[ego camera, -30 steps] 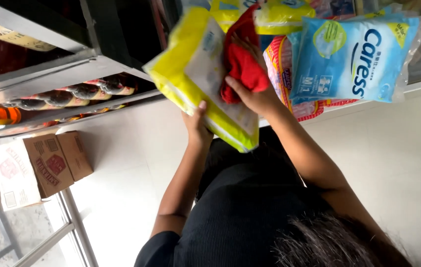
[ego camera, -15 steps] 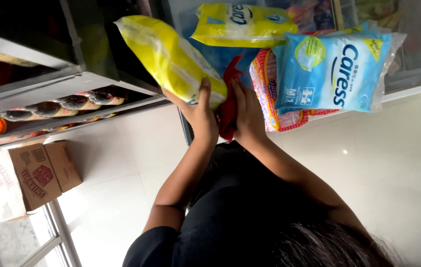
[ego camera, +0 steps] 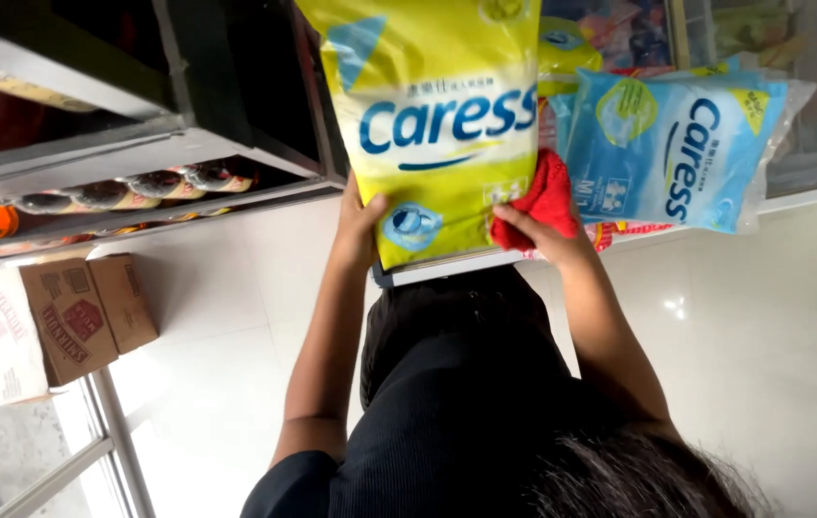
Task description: Wiping down packages of diapers and other household goods with a cloth and placing them on a counter.
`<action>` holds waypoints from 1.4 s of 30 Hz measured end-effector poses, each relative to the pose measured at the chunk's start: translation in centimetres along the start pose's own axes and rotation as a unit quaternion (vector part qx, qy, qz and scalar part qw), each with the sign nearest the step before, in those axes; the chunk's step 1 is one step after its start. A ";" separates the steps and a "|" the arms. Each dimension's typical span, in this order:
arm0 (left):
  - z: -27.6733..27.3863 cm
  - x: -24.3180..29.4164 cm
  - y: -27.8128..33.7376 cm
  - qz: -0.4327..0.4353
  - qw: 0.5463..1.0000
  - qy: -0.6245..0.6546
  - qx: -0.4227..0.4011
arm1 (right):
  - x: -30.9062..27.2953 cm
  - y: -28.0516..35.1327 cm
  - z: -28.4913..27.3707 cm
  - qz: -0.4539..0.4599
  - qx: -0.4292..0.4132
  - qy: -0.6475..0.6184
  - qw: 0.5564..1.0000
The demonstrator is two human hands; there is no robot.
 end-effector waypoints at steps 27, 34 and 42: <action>-3.4 -3.0 2.2 0.096 0.933 -0.200 0.282 | -0.9 2.6 11.5 -0.388 -0.041 0.620 0.680; -5.8 -0.1 4.4 0.006 0.988 -0.095 0.125 | 5.5 -1.8 1.7 0.035 -0.041 0.085 0.995; -5.5 1.4 2.2 -0.024 0.847 -0.438 0.299 | 2.9 0.2 1.8 0.079 0.021 0.180 0.980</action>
Point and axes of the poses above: each hand's wrist, its own y-axis away from the middle knuckle, its own z-axis out of the palm, x = y × z, the point moved 7 cm from there along -y, towards the middle knuckle, and after that the axes turned 9 degrees about y, right-handed, at the moved point
